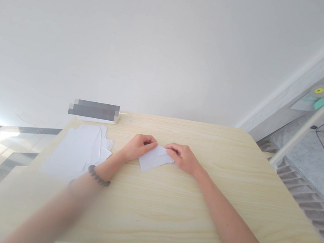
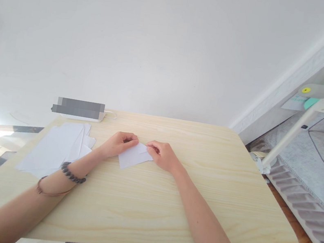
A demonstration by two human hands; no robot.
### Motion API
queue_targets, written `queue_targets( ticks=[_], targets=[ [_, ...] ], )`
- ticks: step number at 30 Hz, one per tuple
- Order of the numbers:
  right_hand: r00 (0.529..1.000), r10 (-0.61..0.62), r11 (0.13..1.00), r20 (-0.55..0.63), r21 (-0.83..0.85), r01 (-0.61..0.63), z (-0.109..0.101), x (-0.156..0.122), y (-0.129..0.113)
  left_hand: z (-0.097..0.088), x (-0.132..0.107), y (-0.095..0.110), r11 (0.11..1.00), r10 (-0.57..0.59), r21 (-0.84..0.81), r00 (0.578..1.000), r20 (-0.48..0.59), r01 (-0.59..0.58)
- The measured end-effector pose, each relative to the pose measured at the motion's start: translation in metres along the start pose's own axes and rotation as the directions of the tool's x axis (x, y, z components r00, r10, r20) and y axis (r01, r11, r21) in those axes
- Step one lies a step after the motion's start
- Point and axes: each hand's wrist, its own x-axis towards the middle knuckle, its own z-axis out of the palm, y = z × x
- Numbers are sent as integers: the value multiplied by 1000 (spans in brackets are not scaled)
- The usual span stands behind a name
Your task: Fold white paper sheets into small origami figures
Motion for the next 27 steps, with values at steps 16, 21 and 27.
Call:
queue_targets(
  ticks=[16,21,27],
  targets=[
    [1000,6,999,-4,-49,-6,1,0,-3,1,0,-1,1000,-3,15,1000,4,3],
    [1000,-5,996,-14,-88,4,2,-1,-5,3,-1,2,999,-12,30,1000,10,12],
    [1000,-3,994,-6,-110,2,2,1,-4,1,-2,4,1000,-24,13,1000,7,24]
  ],
)
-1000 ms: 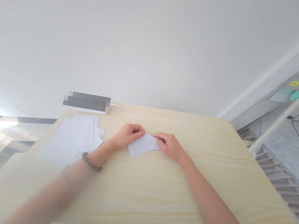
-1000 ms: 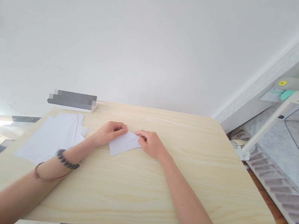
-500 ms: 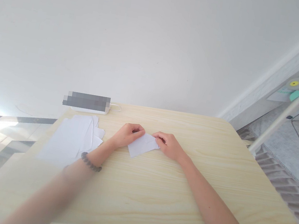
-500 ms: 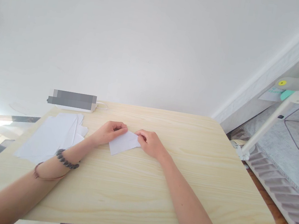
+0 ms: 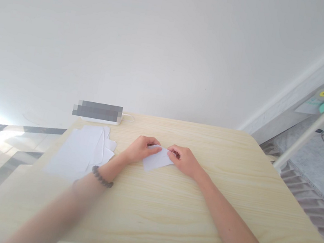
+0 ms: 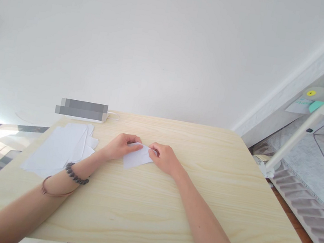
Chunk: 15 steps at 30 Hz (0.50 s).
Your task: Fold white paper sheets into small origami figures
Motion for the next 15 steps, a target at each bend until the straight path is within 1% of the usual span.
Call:
queue_targets(
  ticks=[3,7,11,15],
  targets=[
    [1000,15,1000,3,22,-15,0,-1,1,-2,-1,1,1000,-6,-22,1000,11,6],
    [1000,23,998,-10,53,-23,0,-1,0,-5,-1,3,999,15,-41,1000,17,-14],
    [999,4,999,-34,40,-3,0,-1,0,-6,-1,4,998,37,-44,999,24,-36],
    [1000,7,1000,-19,30,-7,-1,0,0,-6,0,3,998,22,-59,999,28,-20]
  ],
)
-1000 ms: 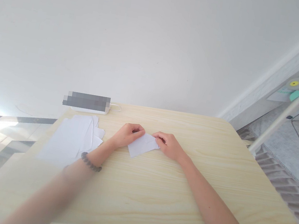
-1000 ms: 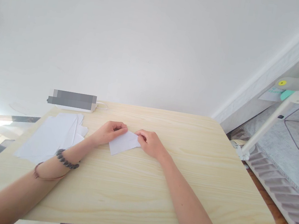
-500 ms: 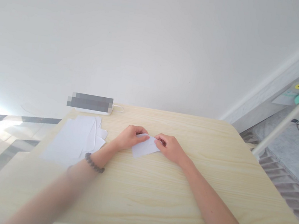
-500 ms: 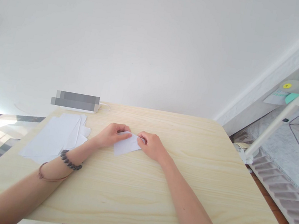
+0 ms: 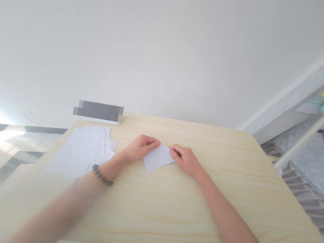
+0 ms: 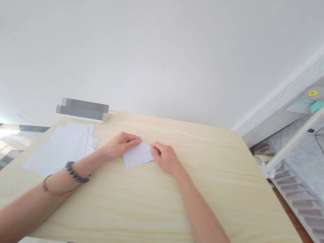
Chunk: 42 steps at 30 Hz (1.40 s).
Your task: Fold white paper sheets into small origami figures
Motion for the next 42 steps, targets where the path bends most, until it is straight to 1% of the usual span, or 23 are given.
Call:
queue_targets(
  ticks=[6,11,14,17,23,33,42],
  targets=[
    [1000,0,999,-13,46,1,0,1,1,2,2,-6,999,-28,-36,999,-20,27],
    [998,26,998,-53,54,-23,1,1,2,3,4,-10,999,-15,-37,999,-50,13],
    [995,24,997,-98,81,-17,2,1,3,3,4,-12,999,8,-53,998,-64,-12],
    [988,33,993,-152,121,-14,3,1,5,2,4,-13,998,41,-34,994,-97,-45],
    [968,52,997,-244,76,-34,2,3,8,2,5,-13,1000,-20,10,999,-41,21],
    [978,64,991,-197,129,-39,0,2,10,4,5,-16,999,-26,22,998,-51,27],
    [967,74,997,-245,42,-66,1,3,8,3,5,-17,1000,-2,-23,1000,-2,2]
  ],
)
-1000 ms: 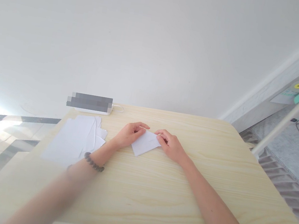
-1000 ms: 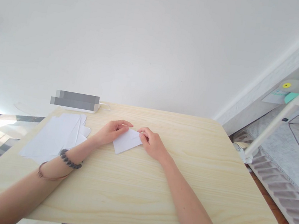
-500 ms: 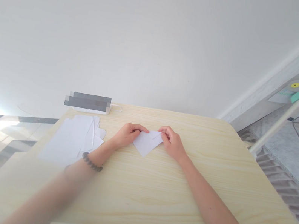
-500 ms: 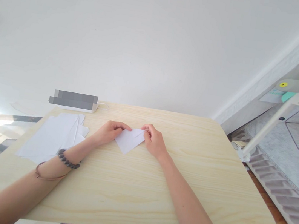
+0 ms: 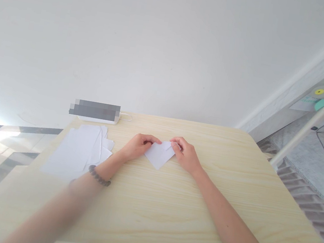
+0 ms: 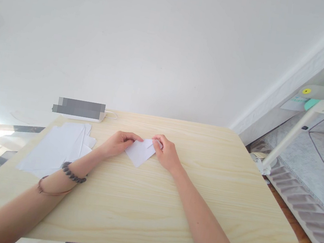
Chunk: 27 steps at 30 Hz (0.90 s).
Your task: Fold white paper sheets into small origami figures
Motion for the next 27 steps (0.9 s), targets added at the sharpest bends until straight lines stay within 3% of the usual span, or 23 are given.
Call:
queue_targets(
  ticks=[4,7,12,16,19,27],
  targets=[
    [999,-1,999,-49,-39,-1,2,2,3,2,0,-2,999,27,-26,999,29,-27],
    [989,-71,995,-132,-73,62,3,4,6,3,0,-2,998,58,-20,998,22,-57],
    [964,-179,978,-195,-140,153,4,5,8,7,2,-5,979,173,116,985,-25,-169],
    [964,-218,968,-154,-157,194,3,5,7,5,4,-9,871,315,397,949,0,-289],
    [966,-246,955,-81,-194,227,2,3,5,2,3,-12,789,331,551,944,-4,-274],
    [949,-312,855,45,-422,301,6,-2,1,3,0,-10,640,339,699,934,114,-318]
  ],
)
